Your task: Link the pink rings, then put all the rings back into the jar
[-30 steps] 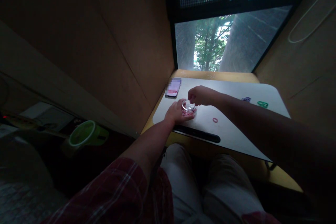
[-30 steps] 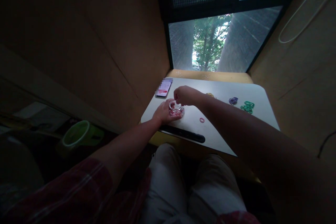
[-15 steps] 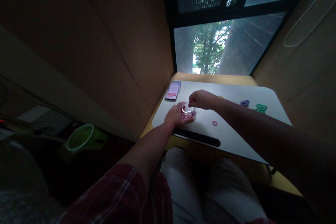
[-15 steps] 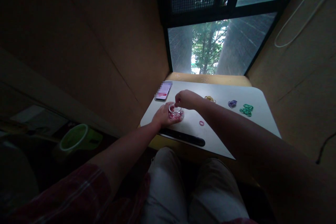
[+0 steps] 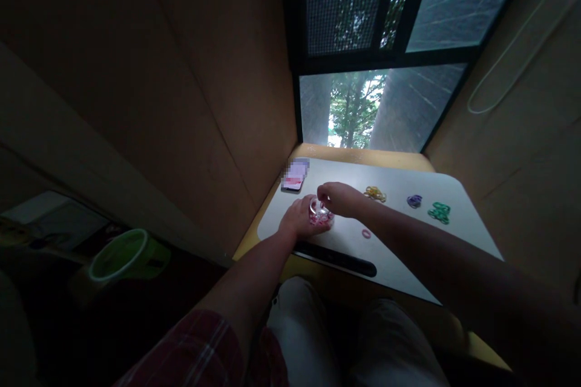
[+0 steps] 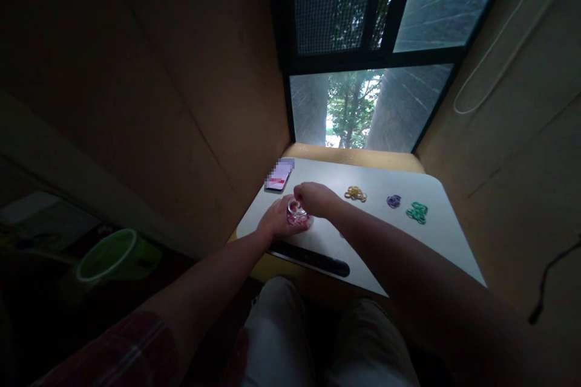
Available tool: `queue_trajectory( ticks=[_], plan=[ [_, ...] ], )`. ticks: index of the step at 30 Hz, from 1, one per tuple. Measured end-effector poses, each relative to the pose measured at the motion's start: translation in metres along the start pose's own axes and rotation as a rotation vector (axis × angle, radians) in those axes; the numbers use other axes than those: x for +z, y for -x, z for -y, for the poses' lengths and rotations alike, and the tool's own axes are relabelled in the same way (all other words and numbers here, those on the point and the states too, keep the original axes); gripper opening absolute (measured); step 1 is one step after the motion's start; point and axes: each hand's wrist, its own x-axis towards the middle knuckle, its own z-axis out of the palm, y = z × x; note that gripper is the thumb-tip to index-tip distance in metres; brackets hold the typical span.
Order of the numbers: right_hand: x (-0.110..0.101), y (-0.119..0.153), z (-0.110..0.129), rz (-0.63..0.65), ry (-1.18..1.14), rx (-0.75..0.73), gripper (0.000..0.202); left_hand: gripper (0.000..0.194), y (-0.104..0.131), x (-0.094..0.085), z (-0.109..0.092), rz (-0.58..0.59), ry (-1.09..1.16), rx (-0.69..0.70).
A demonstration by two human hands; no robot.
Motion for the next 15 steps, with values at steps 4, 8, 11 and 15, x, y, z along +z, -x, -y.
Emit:
queue_trajectory(
  ticks=[4, 8, 11, 15],
  plan=[
    [0.0025, 0.0013, -0.0026, 0.026, 0.008, -0.007, 0.02, 0.073, 0.0006, 0.0008, 0.0016, 0.003, 0.0, 0.01],
    [0.0036, 0.0027, -0.0017, 0.06, 0.004, 0.011, 0.022, 0.074, 0.0013, -0.0002, 0.0029, 0.012, 0.011, 0.03],
    [0.0027, 0.0051, 0.0012, 0.048, -0.001, 0.018, 0.02, 0.076, 0.001, 0.0004, 0.0043, 0.007, 0.022, 0.032],
    [-0.0006, 0.0091, 0.0048, 0.0, -0.016, 0.047, 0.018, 0.077, 0.0003, 0.0025, 0.006, 0.002, 0.01, 0.028]
  ],
)
